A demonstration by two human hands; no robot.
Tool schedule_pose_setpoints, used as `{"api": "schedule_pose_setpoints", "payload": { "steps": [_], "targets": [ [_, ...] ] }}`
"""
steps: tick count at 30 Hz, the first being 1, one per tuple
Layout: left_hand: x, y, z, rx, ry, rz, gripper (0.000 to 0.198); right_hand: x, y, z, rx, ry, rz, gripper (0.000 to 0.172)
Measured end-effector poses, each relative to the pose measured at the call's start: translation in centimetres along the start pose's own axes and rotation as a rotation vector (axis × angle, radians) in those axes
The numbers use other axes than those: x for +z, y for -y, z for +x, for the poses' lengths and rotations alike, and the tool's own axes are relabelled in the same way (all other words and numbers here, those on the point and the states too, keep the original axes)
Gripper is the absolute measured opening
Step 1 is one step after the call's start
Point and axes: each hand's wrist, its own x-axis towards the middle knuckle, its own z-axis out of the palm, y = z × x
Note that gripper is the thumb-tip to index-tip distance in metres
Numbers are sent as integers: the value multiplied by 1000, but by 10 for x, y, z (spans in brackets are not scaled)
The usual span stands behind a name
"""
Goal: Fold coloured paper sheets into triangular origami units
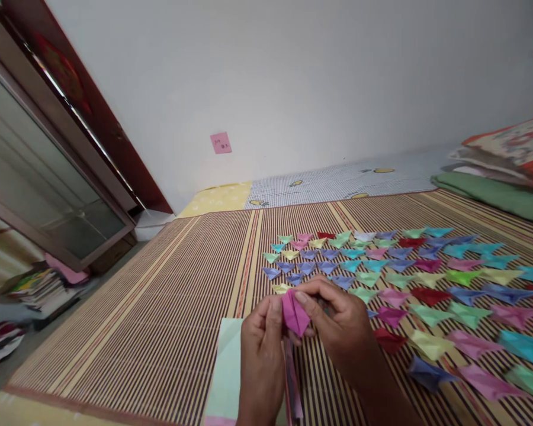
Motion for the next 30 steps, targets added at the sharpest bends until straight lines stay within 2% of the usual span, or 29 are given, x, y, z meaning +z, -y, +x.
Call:
{"api": "schedule_pose_setpoints", "payload": {
  "steps": [4,8,12,16,20,26,28,30],
  "targets": [
    [-1,2,0,-37,7,-33,44,0,1,1,-44,-3,-22,17],
    [0,-1,0,-4,-13,-14,37,0,3,3,-136,10,-59,16],
    [-2,-3,3,37,-33,70,29,-3,2,4,-102,68,-19,16],
    [-10,0,5,72,15,193,25,-11,0,6,-47,179,40,16],
    [-11,2,3,143,29,355,23,-18,4,6,2,231,-58,18],
    [-1,2,-2,277,-31,562,26,-13,17,1,-44,145,-236,21],
    [0,2,-2,233,-33,504,22,-10,18,0,-59,92,-231,24],
    [0,2,-1,114,5,339,16,-8,15,0,-35,62,-167,25]
  ]
}}
